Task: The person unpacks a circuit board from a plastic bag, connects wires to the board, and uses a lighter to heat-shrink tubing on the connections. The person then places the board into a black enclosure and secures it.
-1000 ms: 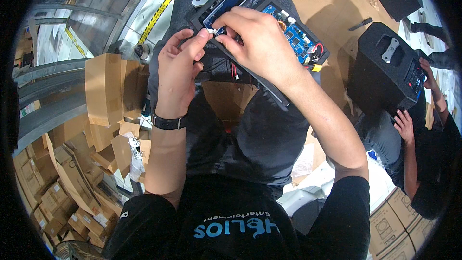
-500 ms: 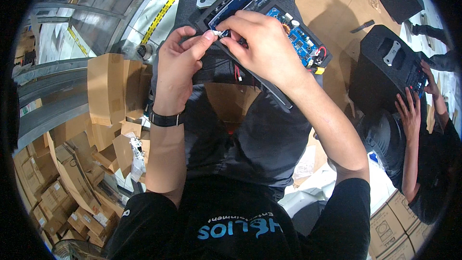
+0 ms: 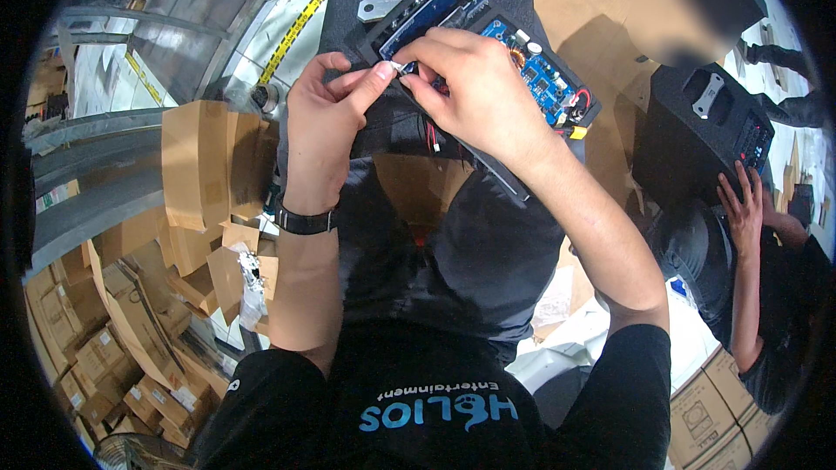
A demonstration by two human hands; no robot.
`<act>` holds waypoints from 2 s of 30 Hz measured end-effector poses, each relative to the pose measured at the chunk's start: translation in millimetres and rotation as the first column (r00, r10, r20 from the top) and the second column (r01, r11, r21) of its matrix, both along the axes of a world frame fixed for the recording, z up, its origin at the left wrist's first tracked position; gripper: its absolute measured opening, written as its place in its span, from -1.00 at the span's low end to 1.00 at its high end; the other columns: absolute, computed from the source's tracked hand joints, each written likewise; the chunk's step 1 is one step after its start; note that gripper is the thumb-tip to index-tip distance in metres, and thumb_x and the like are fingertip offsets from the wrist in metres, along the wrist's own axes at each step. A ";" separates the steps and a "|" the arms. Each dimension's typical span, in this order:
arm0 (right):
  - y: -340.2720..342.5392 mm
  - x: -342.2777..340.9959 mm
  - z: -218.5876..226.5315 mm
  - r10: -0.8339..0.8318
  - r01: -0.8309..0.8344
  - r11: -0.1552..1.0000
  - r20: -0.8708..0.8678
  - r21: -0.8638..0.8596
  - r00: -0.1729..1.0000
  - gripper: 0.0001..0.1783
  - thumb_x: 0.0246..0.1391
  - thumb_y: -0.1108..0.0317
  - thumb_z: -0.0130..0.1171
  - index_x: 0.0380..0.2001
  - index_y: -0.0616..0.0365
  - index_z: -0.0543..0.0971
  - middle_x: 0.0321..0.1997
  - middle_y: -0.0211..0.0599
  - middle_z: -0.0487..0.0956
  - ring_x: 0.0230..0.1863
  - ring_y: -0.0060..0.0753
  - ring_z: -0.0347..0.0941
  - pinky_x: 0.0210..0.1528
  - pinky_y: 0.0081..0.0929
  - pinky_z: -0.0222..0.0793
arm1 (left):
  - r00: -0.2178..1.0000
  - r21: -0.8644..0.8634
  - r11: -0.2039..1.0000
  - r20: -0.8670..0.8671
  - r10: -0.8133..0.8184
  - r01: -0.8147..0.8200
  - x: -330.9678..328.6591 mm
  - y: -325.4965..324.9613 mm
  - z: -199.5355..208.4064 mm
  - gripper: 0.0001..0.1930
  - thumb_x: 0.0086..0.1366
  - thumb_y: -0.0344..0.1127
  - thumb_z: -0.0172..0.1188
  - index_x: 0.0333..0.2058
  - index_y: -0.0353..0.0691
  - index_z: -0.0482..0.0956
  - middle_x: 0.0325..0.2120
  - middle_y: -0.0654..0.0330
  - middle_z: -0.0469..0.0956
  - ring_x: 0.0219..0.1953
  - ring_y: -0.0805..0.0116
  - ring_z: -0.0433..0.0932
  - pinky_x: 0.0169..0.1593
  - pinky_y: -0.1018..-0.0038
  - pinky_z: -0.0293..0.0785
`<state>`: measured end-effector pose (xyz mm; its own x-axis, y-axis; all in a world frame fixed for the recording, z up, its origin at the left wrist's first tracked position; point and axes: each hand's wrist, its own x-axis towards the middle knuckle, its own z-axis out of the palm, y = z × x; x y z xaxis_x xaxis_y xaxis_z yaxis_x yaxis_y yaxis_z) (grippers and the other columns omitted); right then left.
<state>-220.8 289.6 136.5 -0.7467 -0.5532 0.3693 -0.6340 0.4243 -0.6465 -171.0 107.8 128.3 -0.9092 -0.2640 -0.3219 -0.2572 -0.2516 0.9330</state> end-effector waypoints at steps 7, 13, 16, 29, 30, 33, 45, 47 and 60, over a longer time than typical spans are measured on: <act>4.0 3.5 -16.5 -0.011 0.010 0.999 -0.020 -0.047 1.000 -0.82 0.04 0.49 0.36 -0.23 0.17 0.69 -0.44 -0.25 0.56 -0.38 -0.25 0.59 -0.32 -0.33 0.50 | 0.998 -0.016 0.999 0.044 -0.050 0.051 6.9 -7.3 -9.9 -0.53 0.25 -0.39 0.55 -0.03 -0.35 0.42 -0.29 0.12 0.73 -0.29 0.58 0.62 -0.24 0.66 0.45; -9.9 4.0 -26.3 0.009 -0.004 0.998 0.073 -0.066 0.997 -0.78 -0.06 0.41 0.26 -0.29 0.24 0.64 -0.26 -0.01 0.62 -0.17 0.10 0.61 -0.07 -0.08 0.59 | 0.988 -0.145 0.987 0.143 -0.055 0.076 5.4 -18.8 -10.4 -0.36 0.30 -0.30 0.51 0.22 -0.36 0.36 -0.36 0.33 0.64 -0.51 0.72 0.39 -0.51 0.70 0.23; -8.2 3.8 -26.8 -0.006 0.006 0.996 -0.003 -0.092 1.000 -0.76 -0.05 0.42 0.35 -0.27 0.24 0.62 -0.24 -0.08 0.59 -0.11 0.10 0.61 -0.06 -0.05 0.57 | 0.985 -0.083 0.984 0.089 -0.150 0.157 -1.4 -22.6 -7.1 -0.54 0.32 -0.38 0.48 0.03 -0.19 0.36 -0.42 0.35 0.61 -0.54 0.71 0.37 -0.54 0.70 0.16; -3.6 4.9 -22.3 0.017 -0.021 0.996 -0.054 -0.082 0.998 -0.80 -0.01 0.48 0.29 -0.26 0.27 0.61 -0.21 -0.06 0.55 -0.06 0.13 0.60 -0.03 -0.02 0.54 | 0.973 -0.248 0.967 -0.204 -0.108 0.056 3.4 -12.2 -35.6 -0.72 0.33 -0.37 0.48 -0.21 -0.19 0.47 -0.53 0.39 0.52 -0.54 0.68 0.34 -0.47 0.66 0.17; -3.6 5.1 -22.7 0.010 -0.014 0.997 -0.057 -0.074 0.998 -0.79 -0.02 0.48 0.29 -0.26 0.27 0.61 -0.20 -0.06 0.55 -0.05 0.13 0.60 -0.02 -0.02 0.55 | 0.974 -0.286 0.957 -0.203 -0.099 0.038 4.3 -10.7 -37.1 -0.73 0.33 -0.37 0.47 -0.23 -0.21 0.48 -0.52 0.38 0.52 -0.53 0.67 0.36 -0.45 0.66 0.21; -5.1 5.8 -23.9 -0.005 0.001 0.998 -0.054 -0.064 0.999 -0.79 -0.02 0.47 0.29 -0.25 0.26 0.63 -0.18 -0.06 0.57 -0.03 0.13 0.60 0.00 -0.02 0.56 | 0.929 -0.447 0.886 -0.366 -0.056 -0.123 9.4 1.3 -42.9 -0.81 0.39 -0.36 0.41 -0.21 -0.29 0.57 -0.37 0.26 0.63 -0.39 0.57 0.50 -0.31 0.60 0.40; -4.9 7.0 -22.2 0.003 -0.006 1.000 -0.089 -0.026 0.996 -0.78 0.11 0.38 0.26 -0.20 0.26 0.59 -0.14 -0.08 0.54 -0.02 0.07 0.57 0.05 -0.09 0.52 | 0.910 -0.597 0.779 -0.406 -0.087 -0.192 21.4 21.3 -34.2 -0.76 0.43 -0.37 0.33 -0.08 -0.46 0.68 -0.16 0.01 0.73 -0.11 0.27 0.67 0.07 0.36 0.56; -5.2 6.8 -22.5 -0.012 0.011 1.000 -0.082 -0.006 0.997 -0.78 0.13 0.37 0.24 -0.19 0.28 0.59 -0.14 -0.06 0.54 -0.01 0.07 0.56 0.06 -0.09 0.50 | 0.918 -0.590 0.788 -0.387 -0.087 -0.174 22.4 23.0 -34.5 -0.75 0.45 -0.36 0.31 -0.06 -0.47 0.67 -0.13 0.01 0.72 -0.09 0.28 0.67 0.08 0.37 0.55; -7.2 3.0 -33.0 -0.010 0.009 1.000 -0.033 -0.022 0.999 -0.71 0.03 0.38 0.36 -0.18 0.25 0.58 -0.16 -0.10 0.53 -0.04 0.08 0.58 -0.02 -0.09 0.53 | 0.914 -0.598 0.783 -0.393 -0.100 -0.172 21.4 22.5 -31.1 -0.71 0.46 -0.33 0.29 -0.06 -0.51 0.63 -0.15 -0.02 0.71 -0.11 0.23 0.65 0.07 0.35 0.54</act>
